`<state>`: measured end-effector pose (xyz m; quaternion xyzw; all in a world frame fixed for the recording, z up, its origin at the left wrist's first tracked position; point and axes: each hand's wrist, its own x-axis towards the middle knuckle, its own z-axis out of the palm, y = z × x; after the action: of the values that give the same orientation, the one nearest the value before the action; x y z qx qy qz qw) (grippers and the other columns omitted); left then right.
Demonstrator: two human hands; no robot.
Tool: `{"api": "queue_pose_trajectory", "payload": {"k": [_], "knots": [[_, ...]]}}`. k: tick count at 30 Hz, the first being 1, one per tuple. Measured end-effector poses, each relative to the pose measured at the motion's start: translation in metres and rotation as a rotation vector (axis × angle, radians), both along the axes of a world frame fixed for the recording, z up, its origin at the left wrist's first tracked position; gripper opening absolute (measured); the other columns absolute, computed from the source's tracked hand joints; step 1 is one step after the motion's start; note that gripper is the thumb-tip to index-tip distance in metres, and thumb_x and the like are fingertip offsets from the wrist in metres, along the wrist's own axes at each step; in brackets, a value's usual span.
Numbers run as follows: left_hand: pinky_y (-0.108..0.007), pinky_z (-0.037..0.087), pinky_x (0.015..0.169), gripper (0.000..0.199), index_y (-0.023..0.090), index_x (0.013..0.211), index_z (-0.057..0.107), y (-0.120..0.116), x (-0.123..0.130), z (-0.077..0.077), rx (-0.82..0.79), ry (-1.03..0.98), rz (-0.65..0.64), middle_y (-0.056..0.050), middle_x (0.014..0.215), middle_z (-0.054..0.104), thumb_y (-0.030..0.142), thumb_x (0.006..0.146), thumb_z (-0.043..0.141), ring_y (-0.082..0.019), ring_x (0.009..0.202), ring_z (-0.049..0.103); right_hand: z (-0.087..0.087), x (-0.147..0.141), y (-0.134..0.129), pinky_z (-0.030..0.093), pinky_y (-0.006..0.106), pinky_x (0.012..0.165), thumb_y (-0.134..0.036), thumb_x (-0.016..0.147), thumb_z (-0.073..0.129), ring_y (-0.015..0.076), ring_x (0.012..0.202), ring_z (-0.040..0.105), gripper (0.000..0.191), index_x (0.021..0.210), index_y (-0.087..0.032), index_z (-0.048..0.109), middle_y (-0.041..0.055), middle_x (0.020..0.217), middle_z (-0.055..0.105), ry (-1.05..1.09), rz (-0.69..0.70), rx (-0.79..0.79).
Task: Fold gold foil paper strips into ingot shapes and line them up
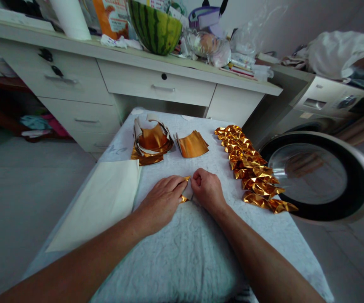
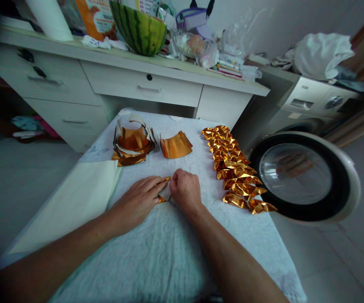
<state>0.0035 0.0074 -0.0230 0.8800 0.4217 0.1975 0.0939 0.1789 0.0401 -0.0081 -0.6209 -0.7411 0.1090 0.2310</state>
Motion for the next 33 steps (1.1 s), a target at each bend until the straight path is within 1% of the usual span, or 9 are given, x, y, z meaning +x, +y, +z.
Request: {"api": "queue_pose_trajectory", "payload": {"k": [3,7,10,13,16,22,25,28,33], "knots": [[-0.044,0.041,0.106,0.045,0.019,0.133,0.046,0.0,-0.001,0.0,-0.006,-0.017,-0.004,-0.009,0.133,0.053,0.015,0.089,0.051,-0.024,0.123,0.048,-0.001,0.001,-0.002,0.032,0.024,0.059,-0.015,0.079,0.056,0.0129,0.058,0.052,0.008,0.073,-0.019,0.061,-0.0017,0.063,0.06,0.025,0.017,0.024],[-0.043,0.04,0.107,0.046,0.018,0.134,0.046,0.0,-0.001,-0.001,-0.019,-0.019,-0.006,-0.009,0.134,0.052,0.014,0.088,0.051,-0.024,0.123,0.047,0.0,0.004,-0.004,0.034,0.025,0.062,-0.014,0.076,0.056,0.0143,0.063,0.053,0.007,0.073,-0.019,0.06,0.0003,0.068,0.061,-0.013,-0.007,0.057],[-0.044,0.041,0.106,0.046,0.019,0.134,0.046,0.0,-0.002,0.0,-0.017,-0.029,-0.009,-0.009,0.135,0.052,0.012,0.088,0.05,-0.024,0.124,0.047,0.0,0.004,-0.005,0.035,0.025,0.064,-0.013,0.076,0.056,0.0148,0.065,0.054,0.008,0.072,-0.019,0.06,0.0009,0.069,0.062,-0.016,0.007,0.06],[-0.045,0.041,0.106,0.046,0.02,0.133,0.047,0.0,-0.002,0.001,-0.012,-0.032,-0.021,-0.009,0.134,0.053,0.011,0.088,0.049,-0.024,0.124,0.048,-0.001,0.003,-0.005,0.035,0.025,0.063,-0.013,0.076,0.056,0.0139,0.063,0.054,0.009,0.071,-0.019,0.061,-0.0001,0.066,0.062,0.03,0.011,0.047],[-0.044,0.04,0.107,0.047,0.019,0.133,0.047,0.0,-0.001,0.002,-0.006,-0.012,-0.026,-0.009,0.135,0.054,0.011,0.087,0.05,-0.024,0.126,0.047,-0.001,0.001,-0.006,0.037,0.024,0.063,-0.012,0.076,0.057,0.0131,0.062,0.054,0.009,0.073,-0.018,0.062,-0.0007,0.066,0.062,0.088,0.026,0.043],[-0.044,0.04,0.107,0.043,0.02,0.132,0.048,0.001,-0.001,0.002,-0.003,-0.015,-0.032,-0.008,0.136,0.053,0.012,0.089,0.049,-0.024,0.126,0.047,0.002,0.001,-0.01,0.04,0.024,0.067,-0.012,0.076,0.059,0.0137,0.068,0.057,0.01,0.078,-0.018,0.066,0.0005,0.073,0.066,0.132,0.094,0.036],[-0.046,0.04,0.107,0.043,0.02,0.132,0.047,0.001,-0.001,0.0,-0.005,-0.03,-0.031,-0.009,0.135,0.054,0.013,0.09,0.049,-0.025,0.125,0.047,0.004,0.001,-0.012,0.042,0.025,0.071,-0.011,0.077,0.058,0.0149,0.073,0.059,0.013,0.081,-0.018,0.069,0.0021,0.078,0.068,0.128,0.106,0.027],[-0.046,0.04,0.107,0.046,0.02,0.135,0.045,0.0,-0.001,0.001,-0.014,-0.049,-0.024,-0.009,0.136,0.053,0.015,0.09,0.05,-0.025,0.125,0.047,0.006,0.002,-0.013,0.043,0.026,0.075,-0.007,0.076,0.055,0.0158,0.076,0.061,0.021,0.085,-0.018,0.071,0.0032,0.082,0.07,0.119,0.115,0.014],[-0.045,0.039,0.108,0.047,0.019,0.136,0.043,-0.001,-0.002,0.002,-0.016,-0.031,-0.025,-0.009,0.135,0.053,0.012,0.089,0.05,-0.025,0.125,0.046,0.007,0.005,-0.013,0.044,0.026,0.075,-0.004,0.077,0.054,0.016,0.078,0.062,0.026,0.087,-0.018,0.072,0.0031,0.084,0.071,0.116,0.134,0.008]]}}
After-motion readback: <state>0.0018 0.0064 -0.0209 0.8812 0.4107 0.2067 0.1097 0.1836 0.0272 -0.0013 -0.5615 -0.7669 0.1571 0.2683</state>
